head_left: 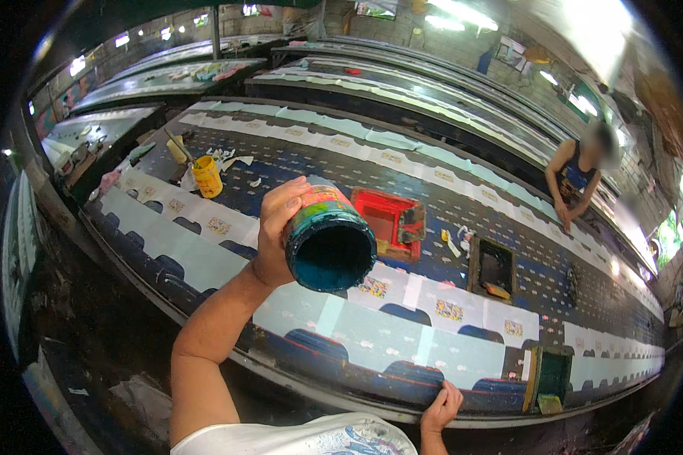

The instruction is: The person holds a screen-printing frame and repeatedly uses a squeegee to pull green ink across the mesh onto a long strip of paper moving along a conveyor. The person occasionally repositions the frame and continues the same pulling motion along the strip.

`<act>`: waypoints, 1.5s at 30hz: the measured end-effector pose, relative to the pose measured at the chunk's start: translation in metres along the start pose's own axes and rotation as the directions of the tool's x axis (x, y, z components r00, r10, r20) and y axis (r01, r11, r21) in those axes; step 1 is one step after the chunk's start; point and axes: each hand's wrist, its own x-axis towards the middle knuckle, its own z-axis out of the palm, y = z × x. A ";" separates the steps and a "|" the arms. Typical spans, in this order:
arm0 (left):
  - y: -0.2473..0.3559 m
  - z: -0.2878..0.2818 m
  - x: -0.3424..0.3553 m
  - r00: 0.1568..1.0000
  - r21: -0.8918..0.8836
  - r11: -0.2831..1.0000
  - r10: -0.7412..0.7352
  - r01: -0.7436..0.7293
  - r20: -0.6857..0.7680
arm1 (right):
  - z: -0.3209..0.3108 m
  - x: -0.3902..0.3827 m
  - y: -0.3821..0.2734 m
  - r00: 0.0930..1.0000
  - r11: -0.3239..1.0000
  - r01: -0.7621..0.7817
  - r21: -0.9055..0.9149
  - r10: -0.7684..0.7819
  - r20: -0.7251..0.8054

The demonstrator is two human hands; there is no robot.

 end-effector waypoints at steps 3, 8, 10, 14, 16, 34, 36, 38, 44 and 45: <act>0.066 -0.002 0.024 0.996 -0.021 0.996 0.086 -0.086 -0.005 | -0.011 -0.003 0.013 1.000 0.971 -0.019 0.238 0.015 0.018; 0.175 0.036 0.042 0.992 -0.135 0.983 0.122 -0.122 -0.007 | -0.077 -0.025 0.027 0.995 0.822 -0.084 0.563 0.038 0.093; 0.224 0.054 0.038 0.996 -0.183 0.983 0.042 -0.026 0.085 | -0.123 -0.037 0.036 0.990 0.856 -0.013 0.516 -0.060 0.124; 0.312 0.093 0.009 0.948 -0.273 0.952 -0.047 0.137 0.314 | -0.204 -0.067 0.088 0.984 0.885 -0.058 0.463 -0.027 0.175; 0.346 0.112 -0.015 0.866 -0.400 0.832 -0.173 0.383 0.469 | -0.242 -0.079 0.109 0.981 0.884 -0.157 0.441 0.090 0.171; 0.476 0.392 0.018 0.600 -0.302 0.922 0.101 0.244 0.794 | -0.368 -0.020 0.223 0.996 0.984 -0.069 0.165 0.077 -0.042; 0.484 0.426 0.027 0.590 -0.350 0.911 0.162 0.219 0.791 | -0.378 -0.010 0.234 0.996 0.990 -0.066 0.125 0.072 -0.046; 0.498 0.455 0.039 0.589 -0.403 0.907 0.258 0.125 0.765 | -0.390 -0.004 0.248 0.993 0.993 -0.083 0.084 0.089 -0.071; 0.527 0.517 0.054 0.385 -0.354 0.935 0.327 0.001 0.863 | -0.405 0.025 0.282 0.976 0.984 -0.145 0.101 0.159 -0.146; 0.532 0.525 0.056 0.350 -0.342 0.939 0.332 -0.034 0.876 | -0.409 0.032 0.287 0.979 0.985 -0.135 0.104 0.149 -0.137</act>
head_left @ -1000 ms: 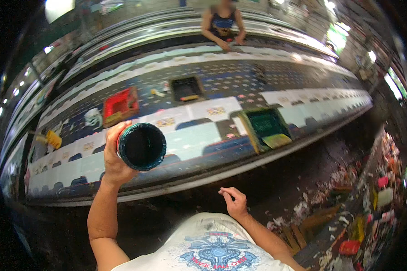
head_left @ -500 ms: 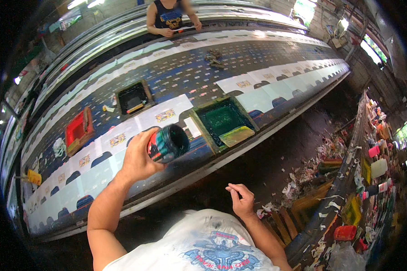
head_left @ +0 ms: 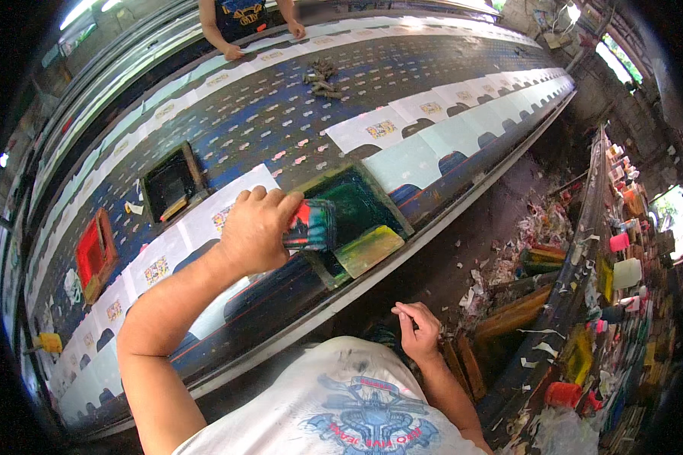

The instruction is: The person holds a screen-printing frame and repeatedly uses a squeegee to pull green ink across the mesh onto a long strip of paper moving along a conveyor. The person occasionally repositions the frame and continues the same pulling motion along the strip.

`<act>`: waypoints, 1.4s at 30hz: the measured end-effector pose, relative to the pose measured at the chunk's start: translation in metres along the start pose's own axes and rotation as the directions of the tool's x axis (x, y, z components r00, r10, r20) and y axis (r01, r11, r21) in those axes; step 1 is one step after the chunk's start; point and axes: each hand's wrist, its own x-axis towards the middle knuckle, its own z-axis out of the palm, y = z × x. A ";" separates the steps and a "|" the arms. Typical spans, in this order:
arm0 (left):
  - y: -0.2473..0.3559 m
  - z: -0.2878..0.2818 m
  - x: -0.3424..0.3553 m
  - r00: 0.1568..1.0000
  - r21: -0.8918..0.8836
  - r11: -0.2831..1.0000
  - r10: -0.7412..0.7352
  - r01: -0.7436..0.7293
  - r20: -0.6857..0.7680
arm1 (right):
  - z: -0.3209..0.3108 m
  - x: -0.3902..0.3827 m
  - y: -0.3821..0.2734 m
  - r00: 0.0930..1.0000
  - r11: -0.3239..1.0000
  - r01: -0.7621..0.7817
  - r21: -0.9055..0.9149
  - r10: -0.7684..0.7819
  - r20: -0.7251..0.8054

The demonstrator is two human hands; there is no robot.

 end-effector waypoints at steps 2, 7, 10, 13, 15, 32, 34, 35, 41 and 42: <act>0.002 0.005 0.019 0.998 0.044 0.999 -0.018 0.016 0.053 | -0.007 0.012 0.015 1.000 1.000 0.017 0.005 -0.017 0.010; 0.023 0.022 0.058 0.987 0.202 0.979 -0.056 0.025 0.149 | -0.032 0.048 0.060 0.997 0.997 0.054 0.063 -0.057 0.048; 0.041 0.024 0.078 0.964 0.258 0.965 -0.115 0.051 0.240 | -0.051 0.076 0.086 0.994 0.994 0.057 0.096 -0.065 0.087; 0.058 0.029 0.099 0.915 0.278 0.954 -0.206 0.109 0.347 | -0.074 0.095 0.110 0.991 0.988 0.082 0.129 -0.094 0.090; 0.063 0.031 0.112 0.858 0.246 0.945 -0.302 0.214 0.414 | -0.086 0.105 0.126 0.991 0.983 0.089 0.159 -0.103 0.088; 0.111 0.030 0.143 0.794 0.502 0.845 -0.428 0.182 0.432 | -0.143 0.122 0.199 0.985 0.962 0.089 0.259 -0.124 0.120; 0.114 0.031 0.144 0.801 0.550 0.825 -0.415 0.131 0.432 | -0.144 0.123 0.203 0.983 0.960 0.096 0.265 -0.133 0.126; 0.115 0.031 0.144 0.804 0.571 0.815 -0.407 0.104 0.433 | -0.144 0.124 0.205 0.982 0.959 0.099 0.266 -0.137 0.130; 0.120 0.020 0.143 0.723 0.527 0.815 -0.513 0.240 0.464 | -0.147 0.130 0.214 0.978 0.949 0.111 0.296 -0.157 0.137; 0.120 0.022 0.140 0.749 0.552 0.810 -0.489 0.199 0.448 | -0.148 0.131 0.215 0.977 0.950 0.115 0.289 -0.161 0.140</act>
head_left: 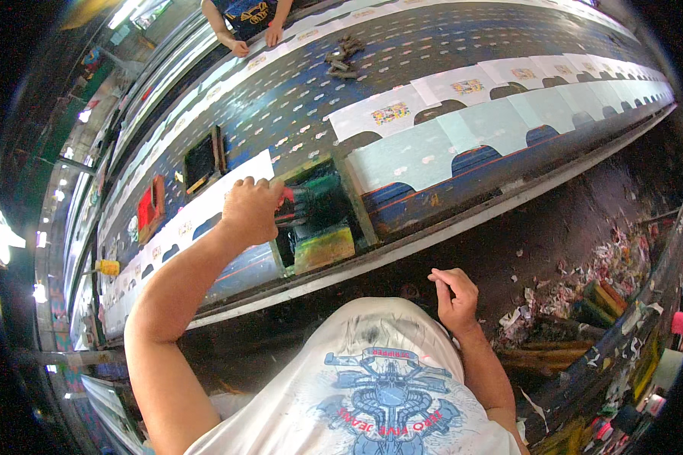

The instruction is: The person holds a screen-printing frame and repeatedly uses a squeegee to pull green ink across the mesh onto a long strip of paper moving along a conveyor. The person occasionally repositions the frame and continues the same pulling motion along the strip.

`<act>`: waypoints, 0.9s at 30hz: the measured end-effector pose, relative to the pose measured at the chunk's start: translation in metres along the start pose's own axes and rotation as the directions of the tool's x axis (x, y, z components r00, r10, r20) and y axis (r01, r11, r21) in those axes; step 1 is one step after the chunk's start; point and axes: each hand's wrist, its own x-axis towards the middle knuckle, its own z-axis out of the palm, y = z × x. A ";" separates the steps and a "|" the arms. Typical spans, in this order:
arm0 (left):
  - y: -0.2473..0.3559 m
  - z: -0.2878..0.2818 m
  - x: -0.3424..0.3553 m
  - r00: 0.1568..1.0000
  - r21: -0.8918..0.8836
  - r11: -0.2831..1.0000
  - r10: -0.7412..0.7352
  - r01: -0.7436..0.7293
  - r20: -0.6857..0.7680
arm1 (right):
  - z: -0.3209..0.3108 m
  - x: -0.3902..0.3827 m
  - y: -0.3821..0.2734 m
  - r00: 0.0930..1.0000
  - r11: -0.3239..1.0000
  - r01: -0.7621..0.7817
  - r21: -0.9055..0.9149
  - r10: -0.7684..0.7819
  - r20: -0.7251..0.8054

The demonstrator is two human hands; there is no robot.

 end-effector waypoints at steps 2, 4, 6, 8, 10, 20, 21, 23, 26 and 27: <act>0.000 0.010 -0.003 0.997 0.096 0.995 0.033 -0.026 -0.067 | -0.001 0.002 0.002 1.000 1.000 0.008 -0.010 -0.008 0.006; -0.003 0.012 -0.006 0.999 0.020 1.000 -0.005 0.006 -0.049 | -0.001 0.004 0.003 1.000 1.000 0.007 -0.005 -0.007 0.009; -0.005 0.009 -0.010 0.999 -0.020 0.999 -0.040 0.040 0.003 | 0.001 0.005 0.004 1.000 1.000 0.004 0.009 -0.004 0.010; -0.003 0.002 -0.012 0.994 -0.030 0.997 -0.065 0.067 0.084 | 0.001 0.004 0.004 1.000 1.000 -0.005 0.024 0.005 0.011; 0.000 0.010 -0.014 0.999 0.060 0.998 -0.039 0.037 0.022 | 0.001 0.002 0.005 1.000 1.000 0.008 0.019 -0.008 0.019; 0.006 0.016 -0.017 0.998 0.061 0.998 -0.021 0.024 -0.052 | 0.001 -0.002 0.003 1.000 1.000 -0.006 0.017 0.006 0.022; 0.007 0.017 -0.015 0.999 0.031 0.999 -0.028 0.029 -0.040 | 0.001 -0.002 0.003 1.000 1.000 -0.006 0.014 0.006 0.024; 0.007 0.015 -0.009 0.999 -0.022 0.999 -0.041 0.041 -0.024 | 0.000 -0.003 0.003 1.000 1.000 -0.002 0.006 0.002 0.021; 0.009 0.008 -0.001 0.995 -0.129 0.989 -0.065 0.075 0.078 | -0.003 -0.004 0.000 1.000 1.000 -0.003 -0.002 0.003 0.011; 0.010 0.010 -0.001 0.999 -0.073 0.996 -0.040 0.042 0.033 | -0.003 -0.006 0.000 1.000 1.000 0.001 -0.001 -0.001 0.003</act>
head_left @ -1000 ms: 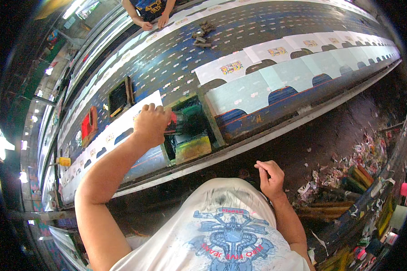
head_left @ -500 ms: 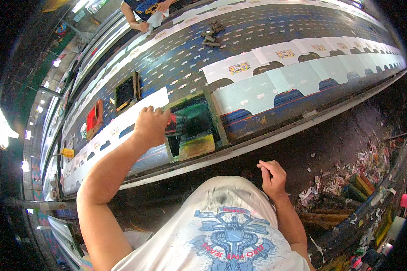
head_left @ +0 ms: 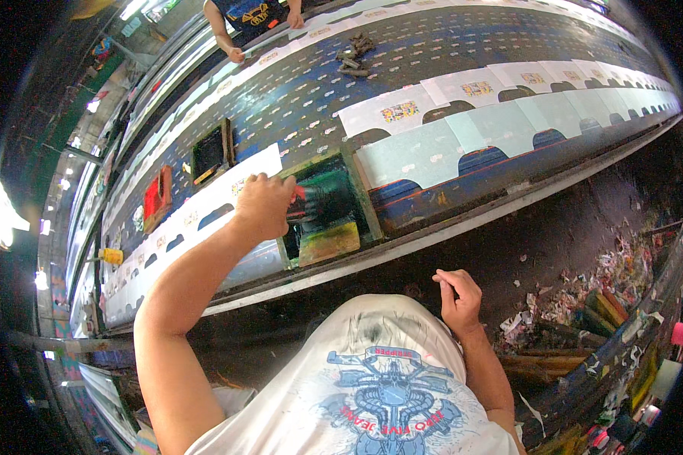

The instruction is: The person holds a screen-printing frame and repeatedly uses a squeegee to pull green ink across the mesh onto a long strip of paper moving along a conveyor. The person occasionally repositions the frame and continues the same pulling motion along the strip.

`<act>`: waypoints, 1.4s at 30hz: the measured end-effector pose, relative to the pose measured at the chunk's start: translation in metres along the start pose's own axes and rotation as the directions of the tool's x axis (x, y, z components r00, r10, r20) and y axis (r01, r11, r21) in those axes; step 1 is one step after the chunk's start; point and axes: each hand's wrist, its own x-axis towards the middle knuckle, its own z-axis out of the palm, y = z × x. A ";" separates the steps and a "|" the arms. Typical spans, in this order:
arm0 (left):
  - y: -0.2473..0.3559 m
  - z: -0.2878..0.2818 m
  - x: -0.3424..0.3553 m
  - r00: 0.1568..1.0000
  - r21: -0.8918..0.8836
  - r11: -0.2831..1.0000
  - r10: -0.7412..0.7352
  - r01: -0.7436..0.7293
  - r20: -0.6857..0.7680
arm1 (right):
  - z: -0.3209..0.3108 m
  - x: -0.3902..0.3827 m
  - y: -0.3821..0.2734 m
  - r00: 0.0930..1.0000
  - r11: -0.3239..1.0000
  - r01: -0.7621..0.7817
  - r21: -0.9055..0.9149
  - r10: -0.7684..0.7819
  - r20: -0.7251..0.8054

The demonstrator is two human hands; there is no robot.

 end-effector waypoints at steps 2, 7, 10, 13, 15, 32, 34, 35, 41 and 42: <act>0.001 0.003 0.000 0.995 0.126 0.991 0.063 -0.053 -0.080 | 0.001 -0.004 0.000 1.000 1.000 0.009 0.007 -0.009 -0.019; -0.009 -0.002 0.003 1.000 0.056 0.998 -0.024 0.025 -0.016 | 0.000 -0.006 -0.003 0.999 1.000 -0.006 0.000 0.006 -0.033; -0.010 -0.003 -0.002 0.999 0.060 0.998 -0.003 0.006 -0.050 | -0.002 -0.009 -0.003 0.999 1.000 -0.023 -0.004 0.023 -0.024; -0.010 0.004 -0.003 0.990 0.100 0.994 0.051 -0.038 -0.133 | 0.000 -0.008 -0.002 1.000 1.000 -0.018 -0.007 0.018 -0.006; -0.012 0.006 0.001 0.995 0.053 0.998 0.022 -0.017 -0.093 | 0.001 -0.003 -0.003 1.000 1.000 -0.004 -0.002 0.004 0.008; 0.011 -0.024 0.030 0.996 0.032 0.998 0.063 -0.061 -0.067 | -0.007 -0.005 -0.004 0.999 0.998 0.049 -0.037 -0.050 -0.005; 0.010 -0.019 0.032 0.995 0.055 0.995 0.087 -0.084 -0.057 | -0.008 -0.004 -0.005 0.998 0.998 0.050 -0.037 -0.051 -0.022; 0.010 -0.016 0.031 0.993 0.093 0.992 0.096 -0.089 -0.075 | -0.009 -0.004 -0.005 0.998 0.998 0.050 -0.036 -0.051 -0.028; 0.003 -0.018 0.028 0.999 0.036 0.999 0.035 -0.034 -0.029 | -0.008 -0.003 -0.001 0.999 0.998 0.049 -0.030 -0.049 -0.008; 0.001 -0.016 0.025 0.997 0.074 0.996 0.050 -0.046 -0.052 | -0.007 0.000 -0.002 0.999 0.998 0.048 -0.030 -0.048 -0.003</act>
